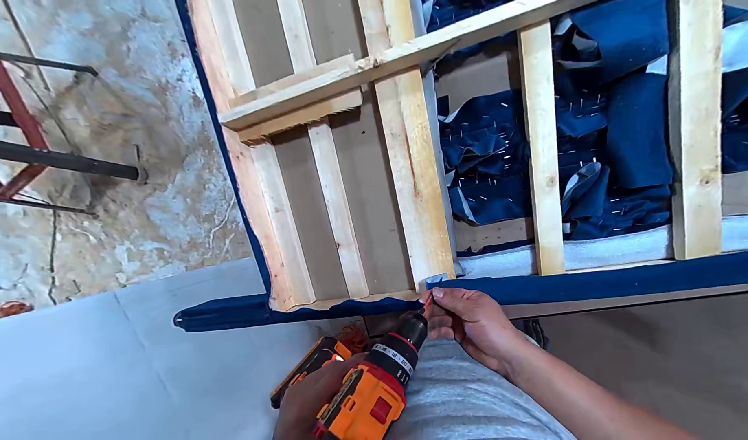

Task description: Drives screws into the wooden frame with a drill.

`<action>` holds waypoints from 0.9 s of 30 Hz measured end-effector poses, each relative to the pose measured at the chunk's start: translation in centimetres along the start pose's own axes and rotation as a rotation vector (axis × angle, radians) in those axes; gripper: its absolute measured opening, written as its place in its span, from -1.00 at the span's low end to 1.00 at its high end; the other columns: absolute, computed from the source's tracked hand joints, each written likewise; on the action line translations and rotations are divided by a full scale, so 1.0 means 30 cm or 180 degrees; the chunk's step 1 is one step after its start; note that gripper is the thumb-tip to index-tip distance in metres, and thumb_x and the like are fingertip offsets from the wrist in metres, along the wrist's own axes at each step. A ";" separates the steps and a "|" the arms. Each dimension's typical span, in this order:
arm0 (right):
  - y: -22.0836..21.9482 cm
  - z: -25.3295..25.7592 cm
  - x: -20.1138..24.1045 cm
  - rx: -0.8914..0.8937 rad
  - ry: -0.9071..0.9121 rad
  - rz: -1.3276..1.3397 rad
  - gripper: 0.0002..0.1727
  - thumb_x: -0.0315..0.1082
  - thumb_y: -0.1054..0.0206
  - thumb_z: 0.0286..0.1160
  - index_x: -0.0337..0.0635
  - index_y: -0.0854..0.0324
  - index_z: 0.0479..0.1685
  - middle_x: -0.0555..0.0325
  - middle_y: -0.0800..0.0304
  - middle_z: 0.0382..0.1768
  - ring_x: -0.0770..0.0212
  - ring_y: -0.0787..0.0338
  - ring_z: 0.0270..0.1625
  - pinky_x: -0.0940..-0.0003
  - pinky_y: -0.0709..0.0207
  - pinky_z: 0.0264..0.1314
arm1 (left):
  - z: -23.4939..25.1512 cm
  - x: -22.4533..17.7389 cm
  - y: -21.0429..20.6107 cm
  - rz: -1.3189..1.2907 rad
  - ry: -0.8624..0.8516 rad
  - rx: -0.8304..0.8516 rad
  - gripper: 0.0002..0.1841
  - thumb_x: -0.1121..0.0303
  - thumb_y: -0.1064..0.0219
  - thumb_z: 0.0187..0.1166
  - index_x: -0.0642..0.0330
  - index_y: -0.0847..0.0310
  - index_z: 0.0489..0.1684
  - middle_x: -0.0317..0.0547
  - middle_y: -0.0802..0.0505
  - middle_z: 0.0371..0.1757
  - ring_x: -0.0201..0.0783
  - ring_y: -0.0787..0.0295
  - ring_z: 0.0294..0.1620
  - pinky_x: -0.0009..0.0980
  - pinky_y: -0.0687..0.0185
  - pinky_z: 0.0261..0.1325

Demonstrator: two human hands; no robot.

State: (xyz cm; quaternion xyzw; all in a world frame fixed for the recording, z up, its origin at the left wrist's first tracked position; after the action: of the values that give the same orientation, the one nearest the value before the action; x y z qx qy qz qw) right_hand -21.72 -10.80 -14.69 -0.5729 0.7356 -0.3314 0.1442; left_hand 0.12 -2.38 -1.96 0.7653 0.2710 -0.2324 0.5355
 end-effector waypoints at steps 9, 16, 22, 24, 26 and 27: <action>-0.032 -0.019 0.131 -0.0670 0.1079 -0.1708 -0.69 -0.13 -0.19 0.78 0.04 -0.88 -0.03 0.31 -0.89 -0.25 0.38 -0.68 -0.51 0.42 -0.54 -0.50 | 0.104 -0.070 -0.029 0.0647 -0.0320 0.0056 -0.59 0.05 -0.24 0.66 0.17 -0.74 0.20 0.02 -0.90 -0.23 -0.21 -0.87 -0.22 -0.30 -0.75 -0.11; 0.073 -0.046 0.103 -0.1000 0.0247 -0.3185 -0.67 -0.03 -0.06 0.85 0.04 -0.68 -0.03 0.32 -0.81 -0.44 0.33 -0.80 -0.46 0.25 -0.74 -0.32 | 0.080 -0.050 -0.009 0.0361 0.0274 0.0086 -0.56 0.10 -0.40 0.60 0.39 -0.77 0.10 0.14 -0.94 -0.08 -0.19 -0.92 -0.01 -0.29 -0.77 0.17; 0.123 -0.041 0.055 -0.0631 -0.0043 -0.2440 -0.66 -0.09 -0.11 0.85 0.03 -0.76 -0.17 0.44 -0.89 -0.43 0.48 -0.70 -0.55 0.46 -0.54 -0.45 | 0.115 -0.066 -0.031 0.0049 0.0492 0.0166 -0.56 0.09 -0.40 0.57 0.41 -0.79 -0.05 0.07 -0.94 -0.14 -0.38 -0.89 -0.03 -0.46 -0.73 0.19; 0.124 -0.025 0.056 -0.0602 -0.0093 -0.2026 -0.66 -0.15 -0.12 0.85 -0.06 -0.77 -0.17 0.35 -0.92 -0.43 0.44 -0.65 -0.65 0.48 -0.48 -0.56 | 0.131 -0.055 -0.046 0.0055 0.0468 0.0308 -0.58 0.12 -0.40 0.56 0.40 -0.81 -0.01 0.08 -0.95 -0.12 -0.31 -0.91 -0.03 -0.40 -0.76 0.18; 0.116 -0.021 0.061 -0.0630 -0.0184 -0.1701 -0.64 -0.17 -0.10 0.86 -0.11 -0.79 -0.12 0.30 -0.92 -0.42 0.44 -0.61 -0.68 0.51 -0.44 -0.58 | 0.124 -0.030 -0.050 0.0141 0.0373 0.0422 -0.59 0.11 -0.36 0.61 0.35 -0.80 0.07 0.10 -0.95 -0.07 -0.19 -0.94 0.00 -0.25 -0.80 0.17; 0.111 -0.022 0.064 -0.0628 -0.0237 -0.1429 -0.64 -0.19 -0.09 0.87 -0.16 -0.79 -0.09 0.26 -0.92 -0.42 0.46 -0.57 -0.68 0.54 -0.40 -0.59 | 0.121 -0.023 -0.047 0.0170 0.0308 0.0471 -0.57 0.10 -0.32 0.62 0.35 -0.79 0.08 0.12 -0.94 -0.08 -0.13 -0.93 -0.03 -0.19 -0.79 0.12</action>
State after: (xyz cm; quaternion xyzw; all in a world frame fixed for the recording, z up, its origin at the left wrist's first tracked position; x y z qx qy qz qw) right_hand -25.18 -11.98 -16.06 -0.7452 0.6129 -0.2603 0.0372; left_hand -1.56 -5.53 -3.63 0.8201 0.2582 -0.2002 0.4698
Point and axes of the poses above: each hand's wrist, its own z-axis towards the middle knuckle, its own y-axis out of the back of the hand, x = y × z, the point moved 3 cm from there along z, towards the middle knuckle
